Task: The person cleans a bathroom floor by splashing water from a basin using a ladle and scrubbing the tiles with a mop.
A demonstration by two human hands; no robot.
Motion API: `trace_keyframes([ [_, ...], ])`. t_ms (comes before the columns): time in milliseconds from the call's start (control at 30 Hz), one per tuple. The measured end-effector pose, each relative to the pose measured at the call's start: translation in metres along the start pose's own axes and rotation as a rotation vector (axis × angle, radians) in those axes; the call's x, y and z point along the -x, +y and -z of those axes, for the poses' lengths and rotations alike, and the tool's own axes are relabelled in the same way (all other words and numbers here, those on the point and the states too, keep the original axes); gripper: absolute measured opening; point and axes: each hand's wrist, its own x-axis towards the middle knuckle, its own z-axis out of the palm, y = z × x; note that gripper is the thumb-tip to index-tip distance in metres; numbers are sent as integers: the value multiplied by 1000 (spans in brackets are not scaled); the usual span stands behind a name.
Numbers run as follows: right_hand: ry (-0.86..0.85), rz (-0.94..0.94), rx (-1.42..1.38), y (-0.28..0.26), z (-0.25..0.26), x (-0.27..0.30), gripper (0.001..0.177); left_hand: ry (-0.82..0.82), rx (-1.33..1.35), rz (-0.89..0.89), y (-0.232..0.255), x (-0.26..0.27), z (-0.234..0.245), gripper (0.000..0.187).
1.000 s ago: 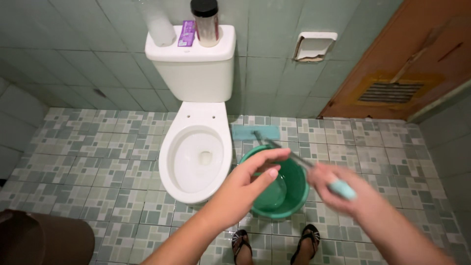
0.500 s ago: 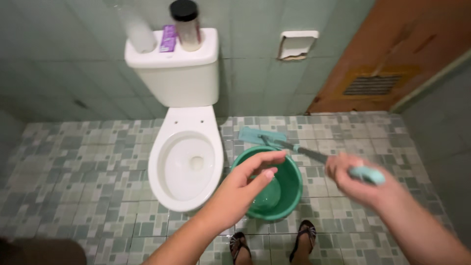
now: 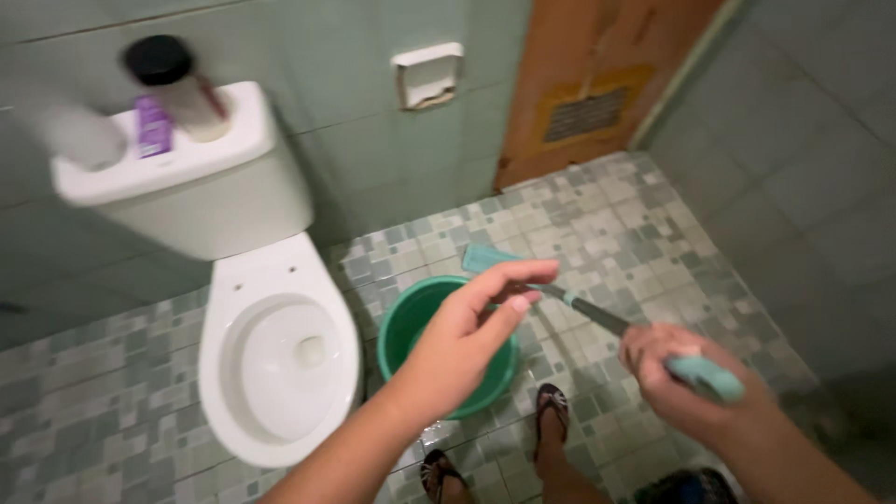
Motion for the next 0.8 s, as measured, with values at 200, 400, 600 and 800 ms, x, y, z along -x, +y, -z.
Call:
trace_keyframes([
  [200, -474, 95, 562, -70, -30, -78, 6, -56, -62, 109, -15, -28, -15, 37],
  [400, -94, 530, 644, -72, -19, -68, 27, -74, -129, 75, -27, -51, -22, 35],
  [600, -119, 296, 32, -107, -39, 34, 22, -82, 45, 220, -50, -66, -24, 22],
  [800, -275, 253, 224, -300, -132, -79, 21, -87, 30, 182, -70, -111, -61, 25],
])
